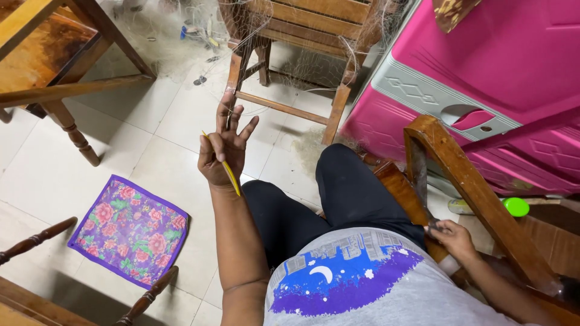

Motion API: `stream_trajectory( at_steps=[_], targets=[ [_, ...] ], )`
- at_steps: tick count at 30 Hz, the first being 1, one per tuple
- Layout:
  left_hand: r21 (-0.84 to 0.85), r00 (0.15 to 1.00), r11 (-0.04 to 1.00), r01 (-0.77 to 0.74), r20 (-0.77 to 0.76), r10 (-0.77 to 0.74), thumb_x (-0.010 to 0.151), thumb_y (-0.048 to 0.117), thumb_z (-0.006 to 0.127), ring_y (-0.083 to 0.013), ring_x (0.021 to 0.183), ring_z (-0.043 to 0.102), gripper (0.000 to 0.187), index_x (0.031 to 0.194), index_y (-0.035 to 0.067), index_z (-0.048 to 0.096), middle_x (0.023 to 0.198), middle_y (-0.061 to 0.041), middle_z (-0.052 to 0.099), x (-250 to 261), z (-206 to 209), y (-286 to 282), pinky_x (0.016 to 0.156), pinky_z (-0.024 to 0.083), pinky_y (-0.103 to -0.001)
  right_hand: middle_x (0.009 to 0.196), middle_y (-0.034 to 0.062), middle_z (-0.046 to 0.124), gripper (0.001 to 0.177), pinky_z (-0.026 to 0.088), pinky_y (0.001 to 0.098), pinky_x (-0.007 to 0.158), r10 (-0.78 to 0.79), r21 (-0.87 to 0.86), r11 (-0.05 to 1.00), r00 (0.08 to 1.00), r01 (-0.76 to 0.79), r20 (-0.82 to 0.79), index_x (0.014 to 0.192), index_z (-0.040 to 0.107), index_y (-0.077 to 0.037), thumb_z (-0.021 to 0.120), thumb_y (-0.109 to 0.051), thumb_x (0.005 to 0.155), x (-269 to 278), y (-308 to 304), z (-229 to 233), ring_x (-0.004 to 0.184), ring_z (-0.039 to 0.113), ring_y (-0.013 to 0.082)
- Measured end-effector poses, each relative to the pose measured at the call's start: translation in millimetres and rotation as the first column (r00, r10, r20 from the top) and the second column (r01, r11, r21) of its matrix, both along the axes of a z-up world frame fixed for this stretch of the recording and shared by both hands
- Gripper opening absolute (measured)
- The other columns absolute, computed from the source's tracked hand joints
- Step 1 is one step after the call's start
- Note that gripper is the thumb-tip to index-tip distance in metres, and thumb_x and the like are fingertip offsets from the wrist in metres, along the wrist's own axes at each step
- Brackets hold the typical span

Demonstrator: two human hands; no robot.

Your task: Repairing a fine-mesh fishing net using a netting needle and scissors

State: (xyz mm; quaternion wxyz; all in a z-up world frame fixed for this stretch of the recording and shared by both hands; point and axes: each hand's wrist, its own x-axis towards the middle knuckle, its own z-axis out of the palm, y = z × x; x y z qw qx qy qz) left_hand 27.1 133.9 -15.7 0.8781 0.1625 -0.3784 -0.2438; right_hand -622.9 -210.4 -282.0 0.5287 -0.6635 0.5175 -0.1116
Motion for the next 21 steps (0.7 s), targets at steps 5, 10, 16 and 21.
stream_trajectory(
  at_steps=[5, 10, 16, 21],
  targets=[
    [0.071, 0.991, 0.991, -0.116, 0.072, 0.111, 0.127, 0.054, 0.049, -0.0308, 0.176, 0.047, 0.058, 0.084, 0.025, 0.076, 0.195, -0.01, 0.039, -4, -6, -1, 0.144, 0.043, -0.066, 0.119, 0.0201, 0.077, 0.057, 0.065, 0.0464, 0.1, 0.11, 0.122, 0.983, 0.974, -0.136, 0.2, 0.137, 0.078, 0.007, 0.105, -0.008, 0.089, 119, 4, 52, 0.11, 0.075, 0.0269],
    [0.131, 0.969, 0.966, -0.223, 0.136, 0.206, 0.127, 0.058, 0.048, -0.0256, 0.174, 0.042, 0.058, 0.094, 0.028, 0.084, 0.195, -0.008, 0.038, -5, -17, -4, 0.144, 0.036, -0.064, 0.106, 0.0093, 0.066, 0.067, 0.06, 0.0314, 0.07, 0.358, 0.264, 0.779, 0.749, -0.568, 0.558, 0.146, 0.07, 0.005, 0.096, -0.028, 0.094, 239, 29, 113, 0.087, 0.065, 0.0159],
    [0.048, 0.978, 0.981, -0.186, 0.107, 0.181, 0.128, 0.055, 0.047, -0.0264, 0.172, 0.043, 0.054, 0.107, 0.027, 0.089, 0.195, -0.01, 0.034, -18, -6, -11, 0.146, 0.034, -0.066, 0.116, 0.01, 0.056, 0.093, 0.053, 0.0398, 0.083, 0.196, 0.311, 0.143, 0.335, -0.94, 0.922, 0.152, 0.057, 0.0, 0.09, -0.069, 0.098, 342, 46, 140, 0.103, 0.063, 0.0294],
    [-0.045, 0.996, 0.996, -0.073, 0.054, 0.075, 0.127, 0.055, 0.047, -0.0258, 0.166, 0.044, 0.053, 0.113, 0.03, 0.091, 0.193, -0.01, 0.035, -27, -1, -14, 0.144, 0.036, -0.069, 0.11, 0.0059, 0.052, 0.05, 0.046, 0.0511, 0.083, 0.061, 0.347, 0.061, 0.35, -0.936, 0.935, 0.11, 0.055, -0.031, 0.092, -0.063, 0.098, 407, 32, 149, 0.102, 0.061, 0.0384]
  ],
)
